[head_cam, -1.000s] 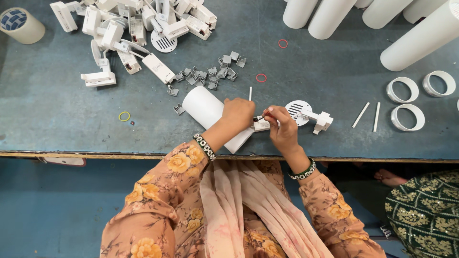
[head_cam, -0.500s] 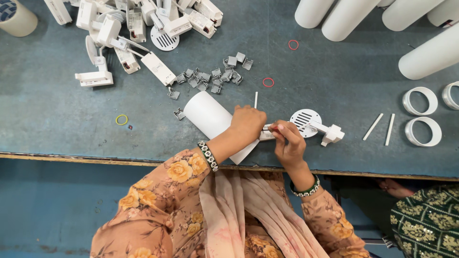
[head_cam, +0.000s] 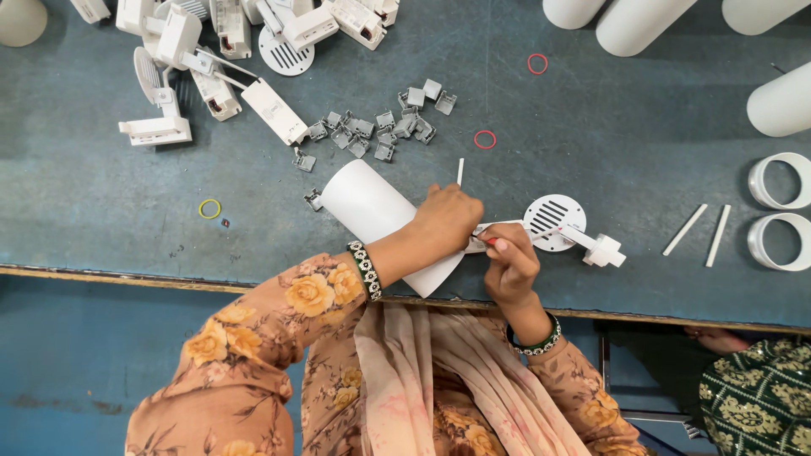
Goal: The person assembles white cylindrical electrical devices by inserting a rectangular component into the cylinder and securing it with a screwdriver. They handle multiple units, placing finished ones aside and picking up new ones to continue the process.
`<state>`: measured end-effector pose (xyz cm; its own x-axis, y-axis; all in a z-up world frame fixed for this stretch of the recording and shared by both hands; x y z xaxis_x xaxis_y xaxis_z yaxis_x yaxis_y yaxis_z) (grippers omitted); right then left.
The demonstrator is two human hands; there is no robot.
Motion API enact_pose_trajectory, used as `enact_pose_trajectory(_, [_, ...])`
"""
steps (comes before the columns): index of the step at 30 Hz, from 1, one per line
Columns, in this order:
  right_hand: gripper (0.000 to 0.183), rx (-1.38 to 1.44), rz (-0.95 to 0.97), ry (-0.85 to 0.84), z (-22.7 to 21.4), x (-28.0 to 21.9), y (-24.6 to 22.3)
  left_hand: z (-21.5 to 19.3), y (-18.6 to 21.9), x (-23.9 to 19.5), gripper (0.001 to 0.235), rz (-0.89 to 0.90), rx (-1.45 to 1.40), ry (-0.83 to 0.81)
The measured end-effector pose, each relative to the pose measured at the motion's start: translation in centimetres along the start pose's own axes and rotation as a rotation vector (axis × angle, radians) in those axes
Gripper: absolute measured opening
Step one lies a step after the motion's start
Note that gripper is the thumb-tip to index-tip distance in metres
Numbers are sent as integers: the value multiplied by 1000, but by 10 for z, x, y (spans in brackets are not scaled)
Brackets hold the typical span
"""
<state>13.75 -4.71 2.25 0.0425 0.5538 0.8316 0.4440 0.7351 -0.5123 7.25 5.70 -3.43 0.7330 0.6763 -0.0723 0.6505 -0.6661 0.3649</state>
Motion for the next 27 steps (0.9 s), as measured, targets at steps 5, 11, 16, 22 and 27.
enact_pose_trajectory(5, [33,12,19,56,-3,-7,9,10,-4,7,10,10,9,-27])
enact_pose_trajectory(11, [27,100,331,38,-13,2,32,2,-18,6,13,-137,-19,-135])
enact_pose_trajectory(16, [35,104,241,234,-84,49,32,-37,-15,-14,22,-108,-125,-71])
enact_pose_trajectory(22, [70,-484,306,-215,-88,88,48,-81,23,-108,97,198,-39,97])
enact_pose_trajectory(27, [84,-653,15,-786,-30,38,23,-82,27,-140,104,218,206,285])
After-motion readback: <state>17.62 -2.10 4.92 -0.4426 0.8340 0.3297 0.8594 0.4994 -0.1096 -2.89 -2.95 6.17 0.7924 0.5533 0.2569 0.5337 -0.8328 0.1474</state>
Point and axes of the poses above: each hand's wrist, its own x-axis towards the middle knuckle, its own z-axis out of the palm, y = z × x, the point moved 9 cm from there along x, towards the middle knuckle, and after that the axes turned 2 degrees about y, right-handed, at the moved point
